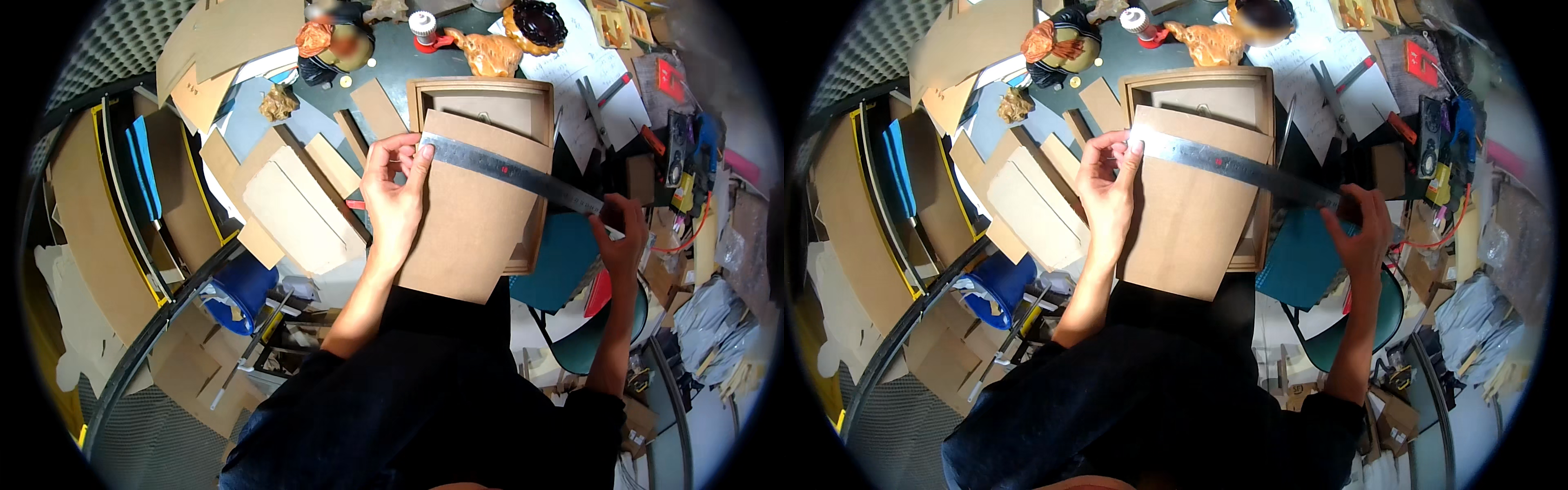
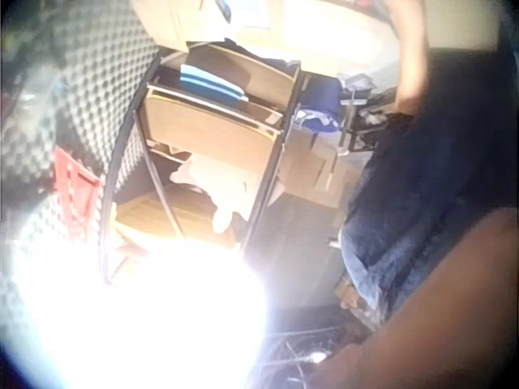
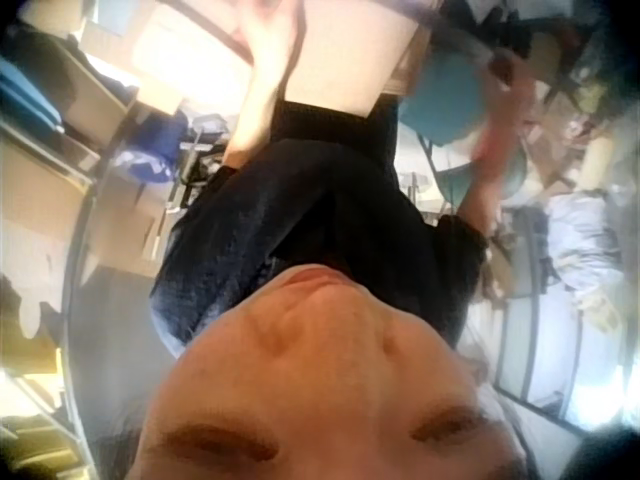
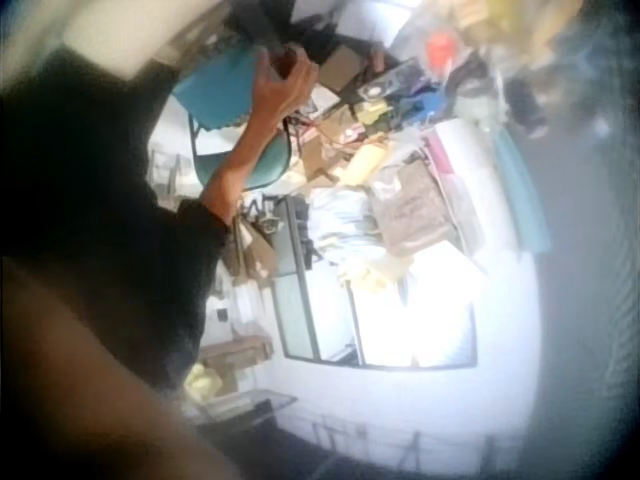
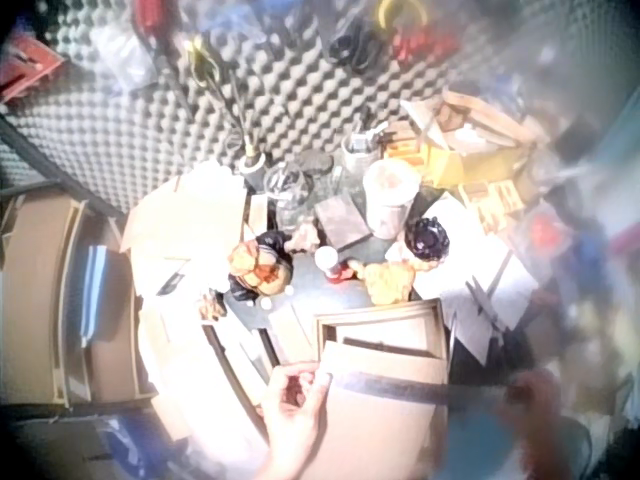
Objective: The person cuts a rectangular piece of wood using shears, then measures and marks it with a ruler and pen. They proceed to cut the wood on a table saw and finally file the edges of the piece while sitting on the floor.
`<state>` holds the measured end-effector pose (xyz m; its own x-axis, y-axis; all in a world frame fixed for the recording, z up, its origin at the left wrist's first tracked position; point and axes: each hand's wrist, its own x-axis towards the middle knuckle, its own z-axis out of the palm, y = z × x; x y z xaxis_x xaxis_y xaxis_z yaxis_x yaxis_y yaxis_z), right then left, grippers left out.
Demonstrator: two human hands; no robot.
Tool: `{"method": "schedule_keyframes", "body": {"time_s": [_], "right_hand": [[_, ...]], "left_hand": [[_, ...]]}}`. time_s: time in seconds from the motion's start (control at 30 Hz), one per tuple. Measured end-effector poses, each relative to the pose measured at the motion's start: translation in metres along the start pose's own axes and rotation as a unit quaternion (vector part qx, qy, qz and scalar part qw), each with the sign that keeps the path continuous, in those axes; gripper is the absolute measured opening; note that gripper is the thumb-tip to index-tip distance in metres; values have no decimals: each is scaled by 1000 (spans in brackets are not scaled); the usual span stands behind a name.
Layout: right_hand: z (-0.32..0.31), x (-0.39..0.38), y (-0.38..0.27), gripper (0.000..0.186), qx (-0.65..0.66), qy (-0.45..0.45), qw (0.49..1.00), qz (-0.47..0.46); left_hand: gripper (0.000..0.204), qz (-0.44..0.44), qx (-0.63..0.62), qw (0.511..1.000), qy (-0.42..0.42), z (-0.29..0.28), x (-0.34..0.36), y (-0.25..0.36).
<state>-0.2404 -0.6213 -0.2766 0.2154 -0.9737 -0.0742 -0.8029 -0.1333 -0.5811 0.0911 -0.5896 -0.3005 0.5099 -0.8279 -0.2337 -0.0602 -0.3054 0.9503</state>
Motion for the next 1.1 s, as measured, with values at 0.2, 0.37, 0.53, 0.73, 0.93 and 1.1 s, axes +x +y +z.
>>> {"method": "schedule_keyframes", "body": {"time_s": [0.2,0.37,0.53,0.73,0.93,1.1], "right_hand": [[21,7,-34,45,-75,74,993,-57],[56,9,-80,45,-28,106,994,-32],[80,6,-82,42,-28,139,990,11],[92,1,-76,40,-29,168,985,11],[97,0,-74,39,-26,169,985,15],[100,-1,-73,40,-26,177,984,13]], "left_hand": [[15,-5,-9,1000,15,2,-4,3],[13,5,-15,1000,26,2,-4,-2],[12,18,18,999,39,5,-3,0],[14,4,16,999,49,6,-3,0],[17,14,31,998,51,8,-2,0],[15,32,54,997,50,7,-3,-2]]}}
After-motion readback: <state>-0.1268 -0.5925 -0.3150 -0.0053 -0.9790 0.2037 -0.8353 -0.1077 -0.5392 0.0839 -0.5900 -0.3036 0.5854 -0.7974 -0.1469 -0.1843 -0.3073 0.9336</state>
